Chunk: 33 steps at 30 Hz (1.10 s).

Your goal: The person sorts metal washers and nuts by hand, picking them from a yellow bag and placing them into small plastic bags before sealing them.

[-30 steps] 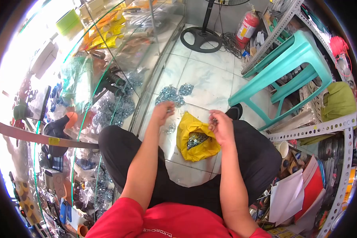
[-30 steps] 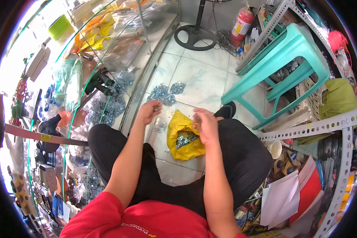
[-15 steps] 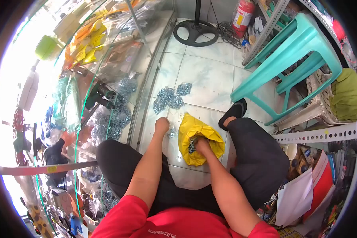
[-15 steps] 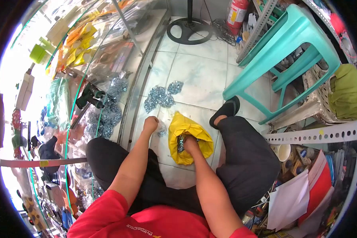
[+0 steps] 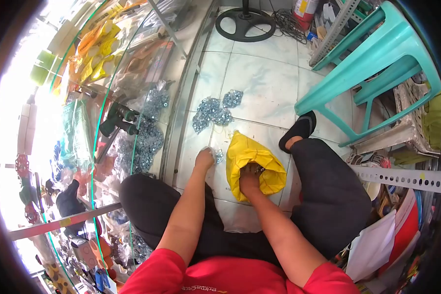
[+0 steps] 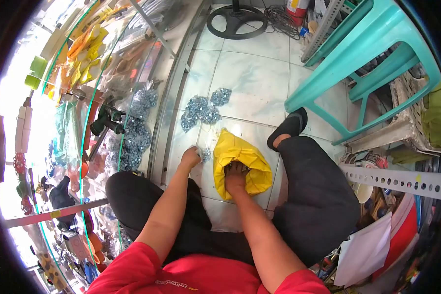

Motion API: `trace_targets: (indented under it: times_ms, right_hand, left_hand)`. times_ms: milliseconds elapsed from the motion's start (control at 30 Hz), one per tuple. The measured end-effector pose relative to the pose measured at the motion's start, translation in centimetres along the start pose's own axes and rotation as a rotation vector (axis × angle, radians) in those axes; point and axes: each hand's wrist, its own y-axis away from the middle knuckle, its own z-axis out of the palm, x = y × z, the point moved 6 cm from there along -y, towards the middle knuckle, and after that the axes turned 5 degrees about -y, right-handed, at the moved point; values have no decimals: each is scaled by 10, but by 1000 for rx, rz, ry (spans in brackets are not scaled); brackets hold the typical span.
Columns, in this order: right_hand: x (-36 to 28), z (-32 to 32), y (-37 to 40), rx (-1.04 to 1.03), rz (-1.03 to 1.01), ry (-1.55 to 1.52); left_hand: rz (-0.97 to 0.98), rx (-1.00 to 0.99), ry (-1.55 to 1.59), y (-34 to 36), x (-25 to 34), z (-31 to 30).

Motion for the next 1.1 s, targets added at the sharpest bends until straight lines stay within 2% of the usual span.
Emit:
trace_targets:
  times_ms: [67, 167, 267, 300, 400, 500, 600, 667, 767, 867, 900, 967, 1000, 1033, 1100]
  right_hand:
    - [-1, 1, -1, -58, -17, 52]
    - [-1, 10, -4, 23, -47, 18]
    - [0, 0, -9, -98, -38, 7]
    - [-1, 5, -13, -37, -90, -11]
    - [-1, -2, -14, -76, -85, -221]
    - [-3, -9, -14, -103, -156, -258]
    - [1, -14, -15, -87, -162, -315]
    - [10, 7, -24, -118, -113, -425]
    - [16, -9, -21, -145, -117, -513]
    - [53, 44, -55, -88, 56, -973]
    - [50, 28, -35, -265, 208, -1437]
    - [52, 17, -19, -367, 329, -1796]
    - [55, 13, -12, -414, 394, -1974]
    - [58, 20, -12, -549, 370, -2084]
    - [50, -10, 11, -510, 350, -2097]
  left_hand:
    - [-1, 5, 36, 6, 7, -9]
    - [-34, 13, 5, 3, 9, -7]
    - [-121, 10, -94, 23, 35, -37]
    - [-157, 19, -111, 31, 46, -47]
    - [-88, -39, -19, 42, 73, -61]
    - [-30, -127, -19, 55, 93, -64]
    - [69, -66, -26, 63, 110, -74]
    - [16, -236, 205, 81, 128, -88]
    - [-43, -438, 528, 102, 140, -80]
    - [-126, -618, 697, 125, 142, -63]
    - [-172, -672, 738, 128, 135, -48]
    - [-276, -751, 866, 126, 117, -10]
    - [-122, -710, 715, 112, 110, 11]
    - [32, -658, 562, 95, 105, 32]
    - [283, -508, 302, 92, 113, 24]
